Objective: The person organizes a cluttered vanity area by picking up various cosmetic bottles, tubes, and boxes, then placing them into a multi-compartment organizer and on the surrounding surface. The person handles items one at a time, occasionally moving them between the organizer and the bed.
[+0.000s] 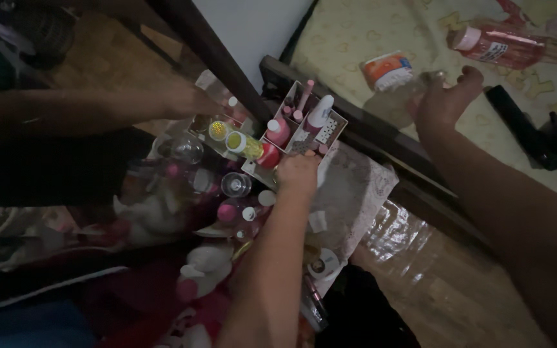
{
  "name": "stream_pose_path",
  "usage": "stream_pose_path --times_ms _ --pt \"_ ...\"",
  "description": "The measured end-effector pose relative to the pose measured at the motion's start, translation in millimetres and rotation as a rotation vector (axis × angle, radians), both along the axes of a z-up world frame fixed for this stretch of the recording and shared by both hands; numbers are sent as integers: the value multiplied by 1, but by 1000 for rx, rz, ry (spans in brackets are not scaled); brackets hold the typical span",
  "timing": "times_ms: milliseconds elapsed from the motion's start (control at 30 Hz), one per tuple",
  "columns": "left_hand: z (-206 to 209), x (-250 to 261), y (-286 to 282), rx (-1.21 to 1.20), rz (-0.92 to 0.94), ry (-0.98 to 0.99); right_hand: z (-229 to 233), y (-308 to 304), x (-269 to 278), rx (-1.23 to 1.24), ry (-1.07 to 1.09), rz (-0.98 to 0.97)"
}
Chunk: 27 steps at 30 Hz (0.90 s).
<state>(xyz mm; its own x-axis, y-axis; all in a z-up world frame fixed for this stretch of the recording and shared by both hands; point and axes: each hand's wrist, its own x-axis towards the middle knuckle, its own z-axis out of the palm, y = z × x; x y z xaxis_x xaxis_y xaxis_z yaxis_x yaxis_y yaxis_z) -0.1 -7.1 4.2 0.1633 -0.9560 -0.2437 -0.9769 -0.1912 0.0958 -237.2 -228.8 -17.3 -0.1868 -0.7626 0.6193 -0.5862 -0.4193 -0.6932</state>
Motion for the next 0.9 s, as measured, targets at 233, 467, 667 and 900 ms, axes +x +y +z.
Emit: stream_pose_path --times_ms 233,467,667,900 --pt "-7 2 4 -25 28 -11 -29 52 27 957 271 636" --pt "15 11 30 -421 -92 255 -44 136 69 1378 476 1038" --pt "29 15 50 -454 -147 244 -15 164 81 579 284 631" --pt "44 5 42 -322 -41 138 16 139 112 531 662 996"
